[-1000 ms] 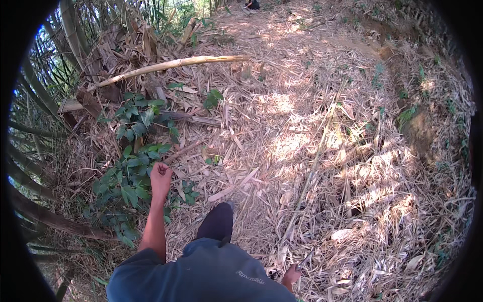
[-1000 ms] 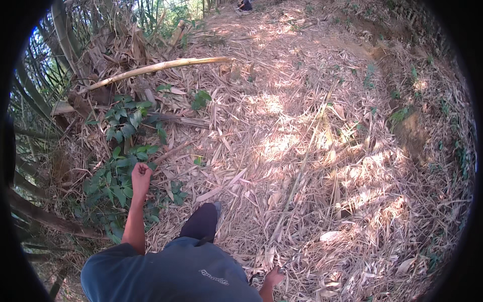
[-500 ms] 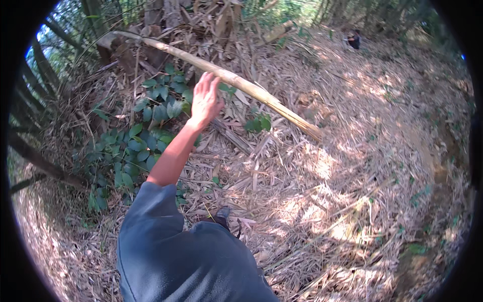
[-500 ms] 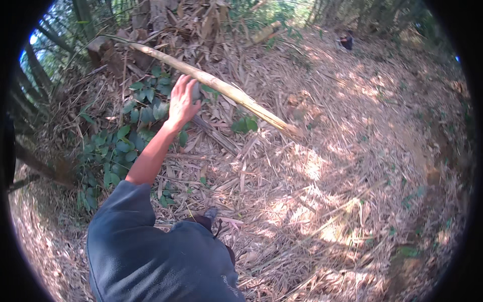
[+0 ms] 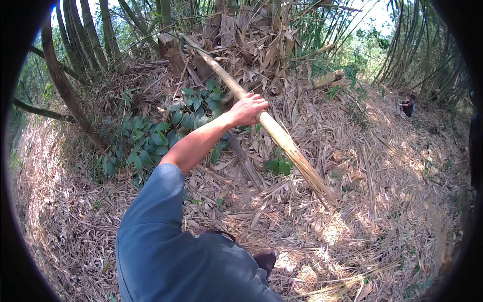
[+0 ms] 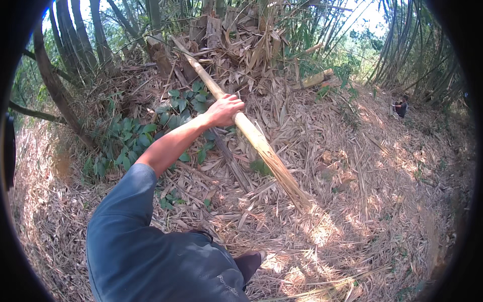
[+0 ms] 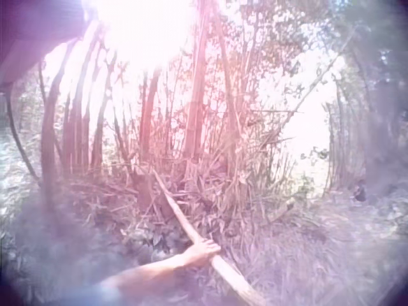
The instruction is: The person selects a bamboo stalk in a forest, cuts it into sections, and then sits on the ground to split the sections into thin strips using a machete. The person repeatedly slices the bamboo against their leg to produce uniform strips.
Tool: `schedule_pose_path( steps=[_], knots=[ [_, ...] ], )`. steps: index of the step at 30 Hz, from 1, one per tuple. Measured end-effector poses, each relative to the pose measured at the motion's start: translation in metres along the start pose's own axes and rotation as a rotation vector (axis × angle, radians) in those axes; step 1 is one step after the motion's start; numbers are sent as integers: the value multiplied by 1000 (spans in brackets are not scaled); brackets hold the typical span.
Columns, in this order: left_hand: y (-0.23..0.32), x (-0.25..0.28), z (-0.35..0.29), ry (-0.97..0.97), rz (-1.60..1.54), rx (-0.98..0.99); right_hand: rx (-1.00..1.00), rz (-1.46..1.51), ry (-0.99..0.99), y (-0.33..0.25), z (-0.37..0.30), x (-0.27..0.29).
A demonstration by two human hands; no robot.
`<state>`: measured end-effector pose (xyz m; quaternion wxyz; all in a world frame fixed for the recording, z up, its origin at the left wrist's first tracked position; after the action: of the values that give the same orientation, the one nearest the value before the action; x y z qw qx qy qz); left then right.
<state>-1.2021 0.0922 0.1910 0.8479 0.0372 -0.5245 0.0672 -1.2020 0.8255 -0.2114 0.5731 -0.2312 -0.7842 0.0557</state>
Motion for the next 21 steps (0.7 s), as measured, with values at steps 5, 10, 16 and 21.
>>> schedule_pose_path(
  steps=[5,10,16,21],
  knots=[
    [134,41,96,253,21,9,102,-6,-75,29,96,36],
    [182,43,141,218,110,198,116,54,-114,71,191,87],
    [198,51,117,365,-12,308,202,171,-154,112,297,152],
    [205,60,135,512,-103,350,246,359,-9,77,428,163]
  ],
)
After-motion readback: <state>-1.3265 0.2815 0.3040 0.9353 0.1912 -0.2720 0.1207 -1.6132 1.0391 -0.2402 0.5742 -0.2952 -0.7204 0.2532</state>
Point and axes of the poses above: each hand's wrist, its own z-axis towards the middle knuckle, its own x-axis out of the back of the hand, y = z × x, the point moved 8 cm from there along z, towards the middle knuckle, and after that the axes turned 7 degrees about -y, right-handed, at the moved point
